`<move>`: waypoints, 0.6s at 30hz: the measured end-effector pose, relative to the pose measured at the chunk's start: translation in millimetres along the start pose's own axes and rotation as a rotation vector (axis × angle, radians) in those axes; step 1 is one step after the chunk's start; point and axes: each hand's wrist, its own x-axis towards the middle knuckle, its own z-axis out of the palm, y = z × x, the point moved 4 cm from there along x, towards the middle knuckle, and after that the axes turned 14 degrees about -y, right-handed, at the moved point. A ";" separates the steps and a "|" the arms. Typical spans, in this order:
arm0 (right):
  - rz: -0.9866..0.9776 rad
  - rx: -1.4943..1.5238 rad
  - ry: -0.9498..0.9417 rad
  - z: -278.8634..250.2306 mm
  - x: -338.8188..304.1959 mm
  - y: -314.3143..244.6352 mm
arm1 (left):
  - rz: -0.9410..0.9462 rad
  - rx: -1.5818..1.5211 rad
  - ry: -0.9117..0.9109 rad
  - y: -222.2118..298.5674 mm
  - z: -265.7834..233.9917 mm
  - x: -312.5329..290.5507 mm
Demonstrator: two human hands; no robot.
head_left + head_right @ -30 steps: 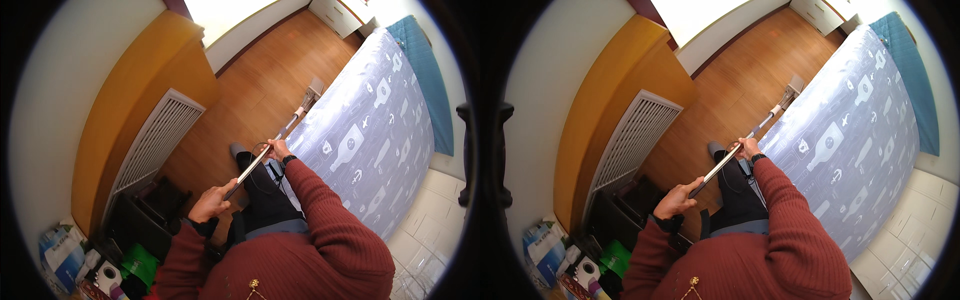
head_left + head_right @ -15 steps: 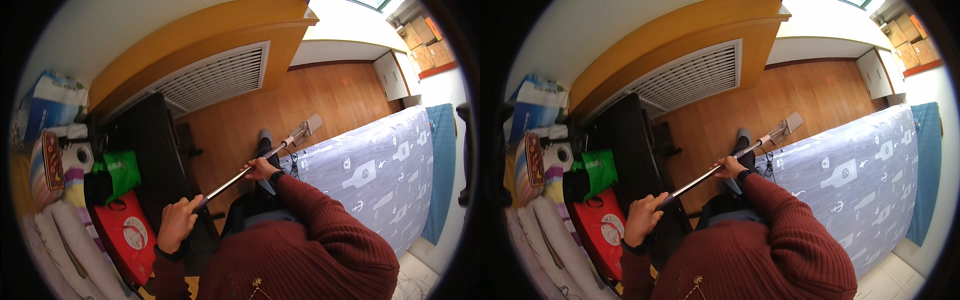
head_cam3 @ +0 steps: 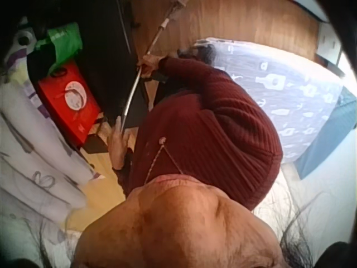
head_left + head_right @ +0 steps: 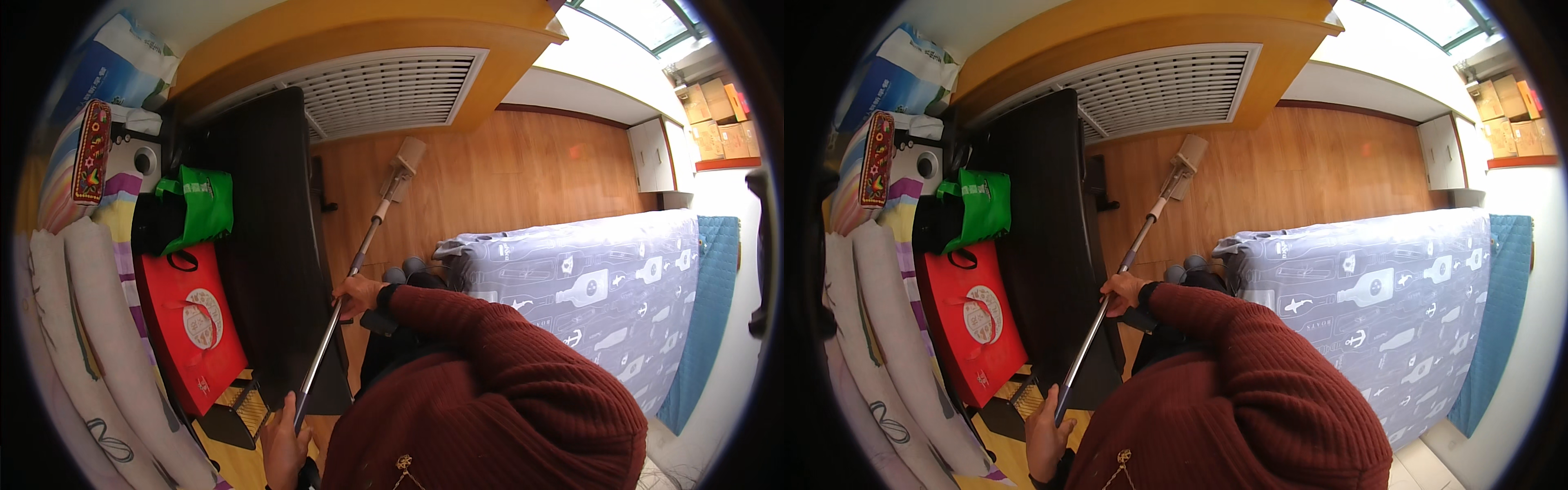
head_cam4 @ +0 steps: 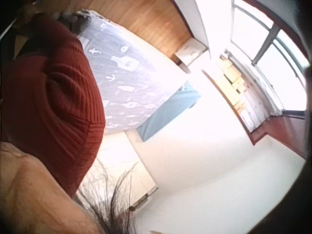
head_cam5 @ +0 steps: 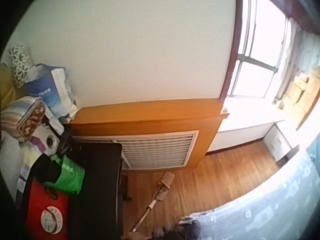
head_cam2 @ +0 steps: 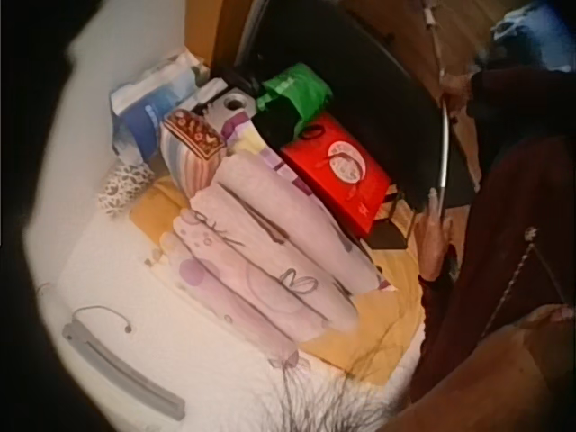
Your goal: The person mops the wooden floor in a bedroom using a flat mop. They move around the bed, a small table, and a wardrobe, covering the floor area systematically.
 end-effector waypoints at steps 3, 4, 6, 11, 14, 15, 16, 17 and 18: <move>0.102 0.609 0.196 21.7 8.5 17.0 | 0.013 -0.033 0.019 10.6 3.8 -22.4; 0.125 0.682 0.292 24.1 5.0 19.8 | -0.009 -0.038 0.000 13.3 2.7 -24.8; 0.093 0.702 0.306 27.8 -7.8 17.3 | -0.044 -0.028 -0.060 19.8 -2.2 -26.6; -0.019 0.712 0.336 -0.4 -63.9 14.4 | 0.005 -0.030 -0.162 41.0 -10.6 5.0; -0.047 0.728 0.421 -45.2 -103.9 38.8 | 0.131 0.034 -0.191 67.2 -3.2 47.1; -0.040 0.761 0.471 -67.2 -119.9 50.6 | 0.207 0.067 -0.178 79.9 1.9 66.1; -0.145 0.772 0.468 -88.2 -139.1 59.9 | 0.282 0.099 -0.163 92.8 6.5 84.6; -0.161 0.844 0.528 -112.2 -156.9 70.9 | 0.329 0.150 -0.157 105.8 12.6 102.9; -0.229 0.892 0.587 -136.1 -175.7 78.8 | 0.394 0.198 -0.121 120.1 19.1 121.9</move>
